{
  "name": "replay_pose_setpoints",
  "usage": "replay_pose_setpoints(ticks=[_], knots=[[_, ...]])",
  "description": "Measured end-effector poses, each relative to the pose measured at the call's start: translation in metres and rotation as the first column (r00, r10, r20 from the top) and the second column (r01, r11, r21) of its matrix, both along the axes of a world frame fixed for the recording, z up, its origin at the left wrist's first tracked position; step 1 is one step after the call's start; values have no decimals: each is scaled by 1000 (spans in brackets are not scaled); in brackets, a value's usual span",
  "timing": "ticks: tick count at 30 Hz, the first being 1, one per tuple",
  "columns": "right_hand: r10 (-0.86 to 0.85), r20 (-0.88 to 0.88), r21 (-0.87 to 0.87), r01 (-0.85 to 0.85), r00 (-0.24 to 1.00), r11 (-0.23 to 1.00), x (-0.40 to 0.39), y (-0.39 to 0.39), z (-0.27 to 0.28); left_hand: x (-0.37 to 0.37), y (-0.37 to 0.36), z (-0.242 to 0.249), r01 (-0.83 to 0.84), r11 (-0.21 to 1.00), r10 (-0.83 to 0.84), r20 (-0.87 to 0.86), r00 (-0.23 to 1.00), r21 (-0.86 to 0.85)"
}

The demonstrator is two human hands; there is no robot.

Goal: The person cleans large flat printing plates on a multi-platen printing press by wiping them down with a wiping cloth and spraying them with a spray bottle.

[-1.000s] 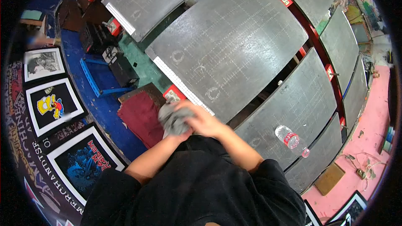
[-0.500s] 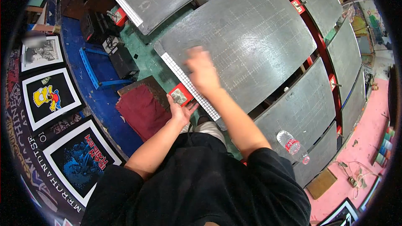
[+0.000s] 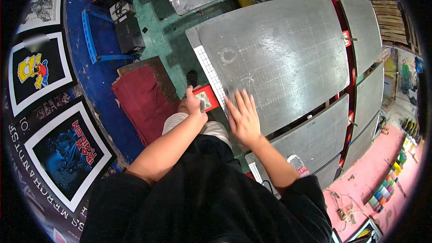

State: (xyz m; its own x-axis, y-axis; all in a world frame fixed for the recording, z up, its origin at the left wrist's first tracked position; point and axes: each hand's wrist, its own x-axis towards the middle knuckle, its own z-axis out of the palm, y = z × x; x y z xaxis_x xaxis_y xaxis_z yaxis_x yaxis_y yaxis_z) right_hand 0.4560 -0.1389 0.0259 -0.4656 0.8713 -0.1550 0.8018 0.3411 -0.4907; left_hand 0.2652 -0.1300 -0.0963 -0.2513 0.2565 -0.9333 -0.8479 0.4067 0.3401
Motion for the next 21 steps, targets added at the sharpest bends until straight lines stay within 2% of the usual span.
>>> replay_pose_setpoints(ticks=[4, 6, 7, 9, 11, 12, 13, 15, 18, 20, 21], knots=[[-9, -151, 259, 49, 988, 965, -65, 134, -19, 3, 2, 11, -45, 998, 47, -65, 997, 35], [-13, -182, 265, 62, 983, 962, -74, 153, -22, 4, 10, 21, -63, 997, 66, -78, 995, 40], [-28, -208, 262, 83, 978, 962, -75, 152, -23, 2, 12, 30, -22, 1000, 23, -96, 995, 8], [-11, -179, 193, 46, 984, 980, -45, 95, -15, -1, 13, 31, 3, 1000, -5, -102, 995, -24], [-29, -116, 33, 33, 993, 999, 8, 9, -8, -3, 10, 23, 17, 998, -22, -88, 996, -55], [-56, -64, -40, 53, 996, 998, 32, -25, -3, 0, 11, 18, -27, 998, 22, -84, 996, -62], [-48, 10, -116, 49, 999, 992, 43, -39, 10, 1, 9, 13, -33, 997, 27, -81, 996, -69], [-50, 89, -112, 60, 995, 992, 43, -46, -1, 1, 4, 4, -44, 999, 43, -163, 986, -2], [-20, 62, -107, 27, 998, 994, 7, 14, 6, 3, 9, 16, -24, 999, 16, -196, 981, -37], [7, -1, -14, -8, 1000, 1000, -24, 72, 1, 2, 6, 11, -41, 999, 36, -192, 981, -25], [30, -91, 91, -22, 995, 996, -41, 101, -9, 3, 6, 10, -62, 998, 60, -190, 980, -8]])
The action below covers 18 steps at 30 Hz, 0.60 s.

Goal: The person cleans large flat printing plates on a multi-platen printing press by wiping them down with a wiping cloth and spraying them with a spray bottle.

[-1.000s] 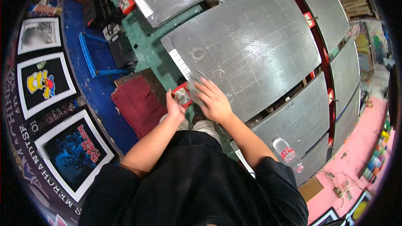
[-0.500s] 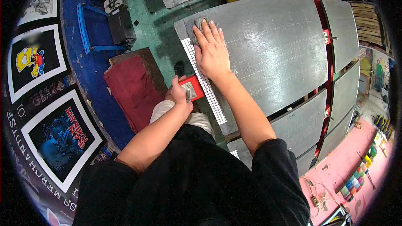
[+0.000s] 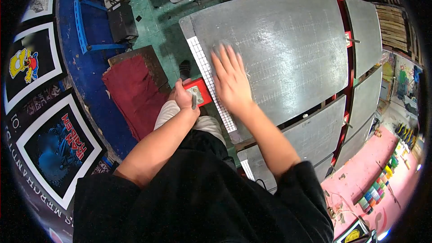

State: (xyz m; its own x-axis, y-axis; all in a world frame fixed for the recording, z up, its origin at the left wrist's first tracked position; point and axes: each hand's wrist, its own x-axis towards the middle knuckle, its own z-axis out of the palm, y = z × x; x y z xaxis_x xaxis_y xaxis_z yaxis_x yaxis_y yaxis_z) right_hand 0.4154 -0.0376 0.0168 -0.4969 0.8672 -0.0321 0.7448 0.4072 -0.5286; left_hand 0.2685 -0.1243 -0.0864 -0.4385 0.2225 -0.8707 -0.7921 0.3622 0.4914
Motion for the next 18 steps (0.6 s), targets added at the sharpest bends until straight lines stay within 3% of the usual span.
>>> replay_pose_setpoints(ticks=[3, 6, 12, 14, 15, 18], knots=[[52, -85, 183, -35, 995, 982, -52, 84, -21, 1, 5, 20, 21, 1000, -21, 18, 1000, -17], [48, -91, 193, -30, 995, 981, -48, 76, -18, 0, 6, 21, 22, 1000, -22, 39, 999, -21], [163, 98, -205, -141, 982, 969, 58, -95, 20, 5, 12, 17, -53, 998, 51, -60, 997, -38], [151, 131, -243, -116, 980, 963, 51, -95, 23, 5, 7, 7, -39, 996, 18, -231, 973, -85], [156, 129, -254, -119, 979, 960, 46, -94, 23, 7, -3, 6, -59, 995, 43, -199, 979, -76], [174, 22, -19, -174, 984, 985, 3, -24, 9, 6, -8, -10, -56, 995, 33, -249, 968, -88]])
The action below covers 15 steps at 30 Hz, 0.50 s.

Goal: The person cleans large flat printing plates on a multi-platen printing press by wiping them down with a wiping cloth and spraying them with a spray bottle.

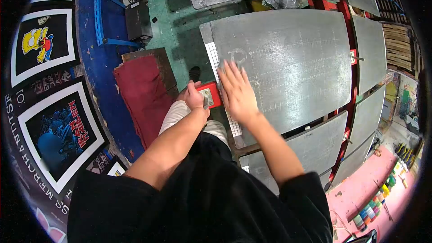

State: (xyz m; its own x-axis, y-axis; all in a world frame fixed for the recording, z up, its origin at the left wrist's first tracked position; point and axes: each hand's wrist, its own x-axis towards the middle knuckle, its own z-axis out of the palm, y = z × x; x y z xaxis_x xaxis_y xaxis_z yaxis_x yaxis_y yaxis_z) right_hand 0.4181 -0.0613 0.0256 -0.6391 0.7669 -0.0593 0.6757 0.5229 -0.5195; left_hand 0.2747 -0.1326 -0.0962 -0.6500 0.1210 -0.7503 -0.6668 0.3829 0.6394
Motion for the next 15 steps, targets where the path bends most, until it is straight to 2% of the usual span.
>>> replay_pose_setpoints(ticks=[2, 4, 6, 7, 11, 13, 15], knots=[[-35, -62, 109, 42, 997, 993, -40, 58, -14, 0, 2, 9, -2, 1000, 2, -2, 1000, -5], [-63, -99, 162, 79, 993, 984, -49, 72, -14, 0, 11, 20, -11, 1000, 11, -4, 1000, 7], [-120, -102, 118, 132, 988, 984, -38, 54, -12, 0, 23, 28, 46, 990, -58, -85, 995, -137], [-119, -86, 69, 125, 989, 990, -19, 22, -6, 0, 20, 23, 41, 989, -53, -77, 996, -144], [-119, 115, -165, 137, 986, 977, 76, -107, 13, 0, 11, 0, 19, 998, -23, -75, 997, -58], [-137, 161, -181, 166, 977, 969, 73, -113, 17, 1, 14, 2, 4, 1000, -5, -78, 997, -4], [-148, 199, -185, 186, 969, 965, 63, -110, 12, 1, 11, 5, 24, 999, -26, -73, 997, -27]])
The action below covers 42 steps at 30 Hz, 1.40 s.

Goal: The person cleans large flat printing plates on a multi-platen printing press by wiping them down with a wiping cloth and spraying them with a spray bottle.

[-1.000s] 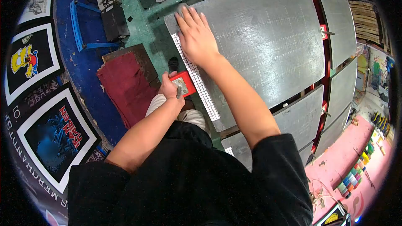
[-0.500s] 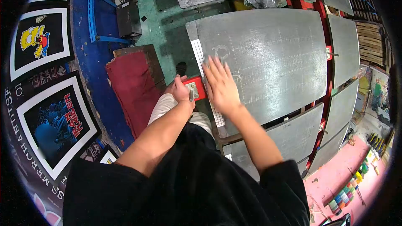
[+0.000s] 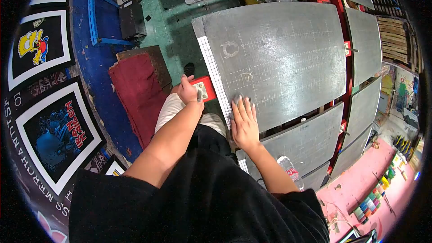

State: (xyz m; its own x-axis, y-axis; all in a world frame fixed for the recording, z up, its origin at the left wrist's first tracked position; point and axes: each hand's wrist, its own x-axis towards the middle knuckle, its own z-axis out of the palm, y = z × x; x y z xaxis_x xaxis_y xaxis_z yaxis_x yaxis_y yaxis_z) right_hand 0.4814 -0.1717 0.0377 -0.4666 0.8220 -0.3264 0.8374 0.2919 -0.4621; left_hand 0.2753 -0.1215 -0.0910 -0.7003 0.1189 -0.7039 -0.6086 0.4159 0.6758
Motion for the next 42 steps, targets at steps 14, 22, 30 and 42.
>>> replay_pose_setpoints(ticks=[14, 22, 30, 42], knots=[[-130, -156, 294, 172, 979, 940, -21, 72, -21, -1, 8, 19, 4, 1000, -7, 105, 994, 28], [-140, -64, 193, 150, 988, 970, 16, 20, -23, -3, 6, 2, -8, 1000, 6, 50, 999, 25], [-61, -220, 480, 162, 974, 862, -62, 196, -46, -3, 8, 16, -19, 999, 15, 116, 993, 35], [-231, 8, 40, 231, 973, 972, 35, -34, -3, -3, 4, 18, -18, 999, 12, 135, 991, 41]])
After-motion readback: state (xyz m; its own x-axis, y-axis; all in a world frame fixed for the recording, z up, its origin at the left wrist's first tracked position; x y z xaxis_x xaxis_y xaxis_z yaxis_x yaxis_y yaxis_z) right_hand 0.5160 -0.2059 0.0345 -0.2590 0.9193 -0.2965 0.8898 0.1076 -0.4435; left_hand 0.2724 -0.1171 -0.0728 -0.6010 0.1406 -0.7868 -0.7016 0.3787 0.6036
